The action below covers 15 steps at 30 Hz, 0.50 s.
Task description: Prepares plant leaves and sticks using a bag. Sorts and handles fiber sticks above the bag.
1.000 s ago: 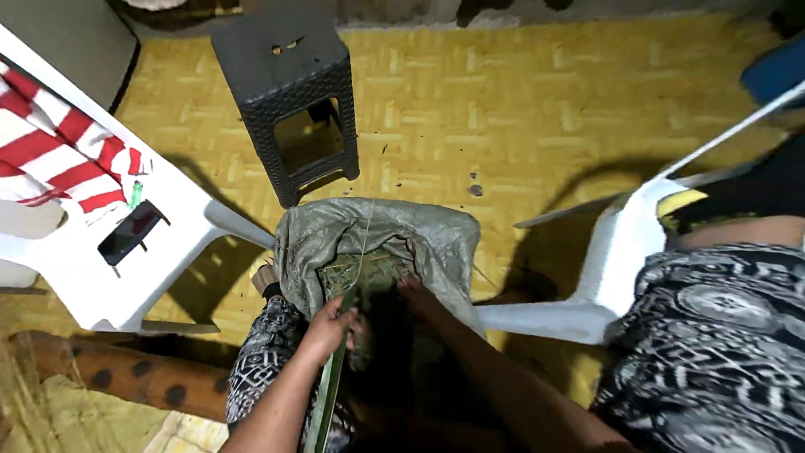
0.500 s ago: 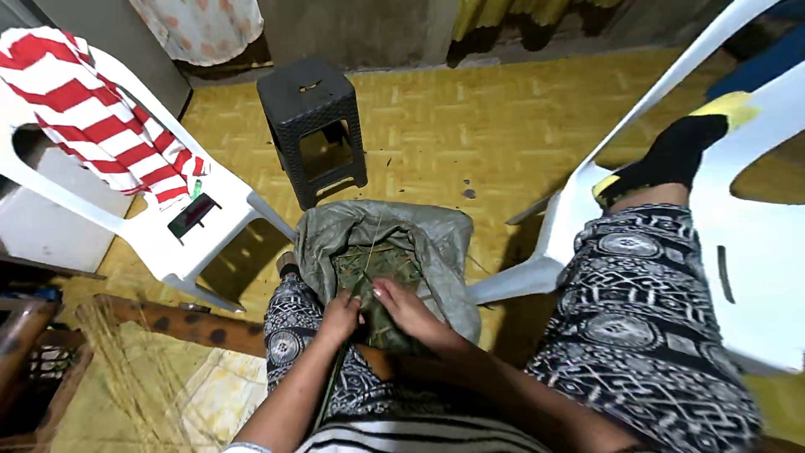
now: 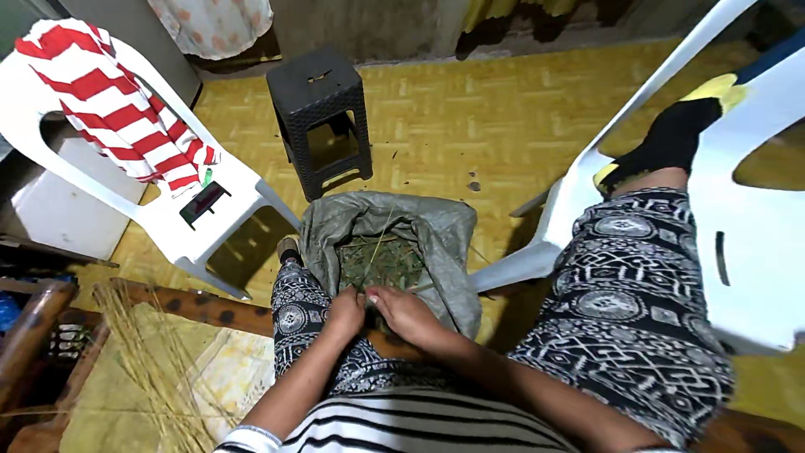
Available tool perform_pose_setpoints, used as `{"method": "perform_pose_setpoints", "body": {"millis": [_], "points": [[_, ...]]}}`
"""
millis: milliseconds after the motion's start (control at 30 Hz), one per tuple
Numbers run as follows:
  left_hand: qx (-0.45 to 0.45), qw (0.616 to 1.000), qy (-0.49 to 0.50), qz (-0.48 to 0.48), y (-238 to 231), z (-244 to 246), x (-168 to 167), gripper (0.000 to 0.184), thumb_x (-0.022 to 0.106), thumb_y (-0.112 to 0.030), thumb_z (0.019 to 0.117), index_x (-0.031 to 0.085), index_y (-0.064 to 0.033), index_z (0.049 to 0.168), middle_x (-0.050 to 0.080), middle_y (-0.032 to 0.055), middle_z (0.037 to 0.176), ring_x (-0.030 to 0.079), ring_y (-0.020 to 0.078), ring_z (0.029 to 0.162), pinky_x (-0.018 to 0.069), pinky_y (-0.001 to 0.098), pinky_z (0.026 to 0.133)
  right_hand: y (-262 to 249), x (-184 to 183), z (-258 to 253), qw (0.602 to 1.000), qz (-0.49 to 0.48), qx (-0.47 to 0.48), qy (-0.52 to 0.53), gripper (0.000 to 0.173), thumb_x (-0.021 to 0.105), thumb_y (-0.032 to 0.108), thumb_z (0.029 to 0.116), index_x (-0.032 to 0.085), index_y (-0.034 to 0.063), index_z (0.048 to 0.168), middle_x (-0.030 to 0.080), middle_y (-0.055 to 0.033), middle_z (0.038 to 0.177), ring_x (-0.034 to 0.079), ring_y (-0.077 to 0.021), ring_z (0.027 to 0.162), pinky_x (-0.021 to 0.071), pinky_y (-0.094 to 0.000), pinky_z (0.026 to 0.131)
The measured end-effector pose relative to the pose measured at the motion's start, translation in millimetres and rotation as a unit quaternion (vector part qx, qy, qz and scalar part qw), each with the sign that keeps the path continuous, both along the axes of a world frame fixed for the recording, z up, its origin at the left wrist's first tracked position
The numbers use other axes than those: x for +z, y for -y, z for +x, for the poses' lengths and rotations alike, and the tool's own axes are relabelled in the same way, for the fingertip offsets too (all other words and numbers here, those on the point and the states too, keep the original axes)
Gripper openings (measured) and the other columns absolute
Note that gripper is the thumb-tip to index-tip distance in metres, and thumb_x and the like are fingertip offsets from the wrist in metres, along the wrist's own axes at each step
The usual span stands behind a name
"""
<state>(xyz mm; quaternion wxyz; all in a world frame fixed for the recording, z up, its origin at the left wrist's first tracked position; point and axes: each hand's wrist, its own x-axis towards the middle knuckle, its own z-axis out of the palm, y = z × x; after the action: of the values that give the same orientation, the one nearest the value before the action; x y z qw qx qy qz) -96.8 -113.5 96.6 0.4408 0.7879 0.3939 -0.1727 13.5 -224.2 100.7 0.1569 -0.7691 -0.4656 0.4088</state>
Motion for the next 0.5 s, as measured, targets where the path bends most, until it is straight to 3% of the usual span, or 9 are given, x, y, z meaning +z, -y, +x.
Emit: {"method": "perform_pose_setpoints", "body": {"millis": [133, 300, 500], "points": [[-0.027, 1.000, -0.002, -0.005, 1, -5, -5, 0.043, 0.037, -0.019, 0.1121, 0.050, 0.0046, 0.145, 0.058, 0.0280, 0.140, 0.056, 0.0374, 0.133, 0.0407, 0.0510, 0.115, 3, -8, 0, 0.999, -0.014, 0.009, 0.036, 0.049, 0.028, 0.034, 0.1141, 0.051, 0.0074, 0.148, 0.058, -0.0202, 0.144, 0.060, -0.0376, 0.130, 0.0467, -0.0559, 0.108], [-0.019, 0.999, -0.031, -0.001, 4, -10, -7, 0.040, 0.037, -0.019, 0.1120, 0.058, 0.0071, 0.135, 0.061, 0.0277, 0.134, 0.058, 0.0376, 0.129, 0.0421, 0.0512, 0.112, 0, -7, -11, 0.999, -0.020, 0.037, 0.026, 0.049, 0.028, 0.033, 0.1141, 0.052, 0.0057, 0.147, 0.059, -0.0216, 0.141, 0.060, -0.0393, 0.129, 0.0465, -0.0575, 0.107], [-0.012, 1.000, -0.017, -0.006, 3, -12, -10, 0.043, 0.035, -0.020, 0.1130, 0.053, 0.0061, 0.142, 0.060, 0.0284, 0.137, 0.057, 0.0379, 0.131, 0.0412, 0.0513, 0.114, -7, -20, 0, 0.997, -0.034, 0.023, 0.070, 0.050, 0.029, 0.035, 0.1135, 0.052, 0.0063, 0.148, 0.059, -0.0230, 0.142, 0.057, -0.0411, 0.131, 0.0437, -0.0581, 0.110]]}}
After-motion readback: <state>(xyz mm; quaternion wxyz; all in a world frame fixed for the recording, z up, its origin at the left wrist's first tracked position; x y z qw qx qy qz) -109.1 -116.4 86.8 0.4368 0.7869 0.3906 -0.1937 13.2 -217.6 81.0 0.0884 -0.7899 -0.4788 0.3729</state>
